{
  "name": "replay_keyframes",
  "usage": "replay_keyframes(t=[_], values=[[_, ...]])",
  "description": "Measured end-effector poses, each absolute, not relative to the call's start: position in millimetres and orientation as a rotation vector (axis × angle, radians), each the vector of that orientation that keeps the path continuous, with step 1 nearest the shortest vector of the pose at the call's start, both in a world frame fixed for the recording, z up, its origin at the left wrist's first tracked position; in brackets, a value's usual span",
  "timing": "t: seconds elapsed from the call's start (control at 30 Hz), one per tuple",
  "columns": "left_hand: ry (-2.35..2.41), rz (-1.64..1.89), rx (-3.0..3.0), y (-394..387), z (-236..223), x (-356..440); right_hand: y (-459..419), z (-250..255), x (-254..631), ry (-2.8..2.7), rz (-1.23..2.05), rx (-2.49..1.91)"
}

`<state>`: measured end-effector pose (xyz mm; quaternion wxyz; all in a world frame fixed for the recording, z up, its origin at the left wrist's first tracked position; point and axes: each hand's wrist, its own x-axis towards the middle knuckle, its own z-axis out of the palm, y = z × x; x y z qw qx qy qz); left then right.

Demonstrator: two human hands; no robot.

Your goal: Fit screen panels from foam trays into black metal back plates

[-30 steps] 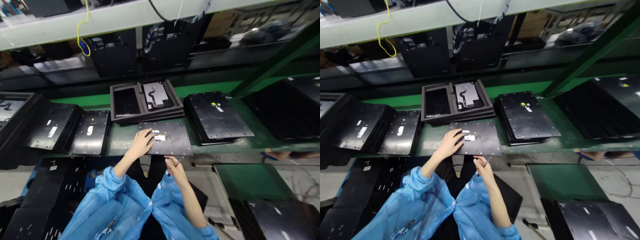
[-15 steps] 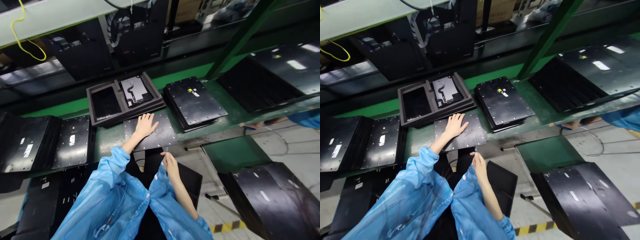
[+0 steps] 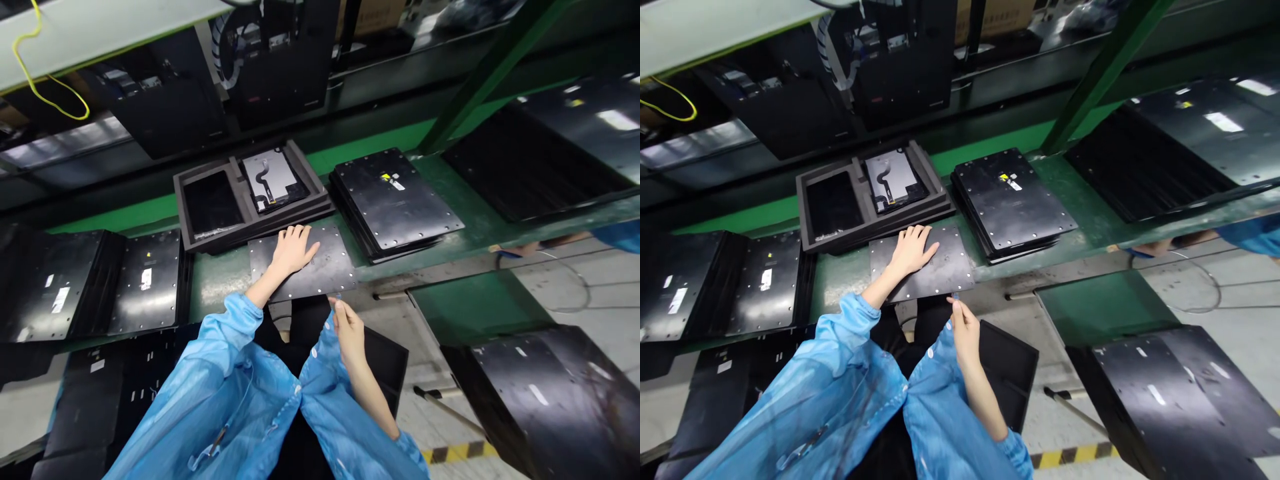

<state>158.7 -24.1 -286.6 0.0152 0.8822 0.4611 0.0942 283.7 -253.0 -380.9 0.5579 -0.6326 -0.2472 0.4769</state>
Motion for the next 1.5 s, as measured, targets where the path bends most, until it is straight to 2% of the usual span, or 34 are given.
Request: replay_keyframes(t=[0.13, 0.33, 0.53, 0.97, 1.1, 1.23, 1.37, 1.5], values=[[1.436, 0.310, 2.739, -24.9, -286.7, 158.3, -251.0, -388.4, 286.7, -0.521, 1.100, -1.480], [1.427, 0.308, 2.724, -25.6, -286.5, 156.5, -246.8, -406.0, 293.5, -0.721, 0.815, -1.543], [1.421, 0.324, 2.737, -26.4, -286.0, 155.8, -249.1, -399.8, 294.2, -0.913, 0.510, -1.636], [1.410, 0.324, 2.721, -28.1, -287.2, 155.6, -248.5, -389.5, 278.4, -1.006, 0.593, -1.665], [1.406, 0.343, 2.709, -26.4, -285.8, 156.1, -247.4, -375.1, 292.9, -1.223, 0.567, -1.711], [1.296, 0.366, 2.741, -41.5, -279.6, 148.6, -243.7, -342.2, 311.8, -1.540, 0.476, -1.955], [0.956, 0.194, 2.890, -82.2, -276.2, 121.4, -231.8, -304.6, 317.4, -1.810, 0.424, -2.223], [0.989, 0.028, 3.060, -115.0, -279.8, 92.1, -222.5, -283.8, 316.0, -1.979, 0.403, -2.315]])
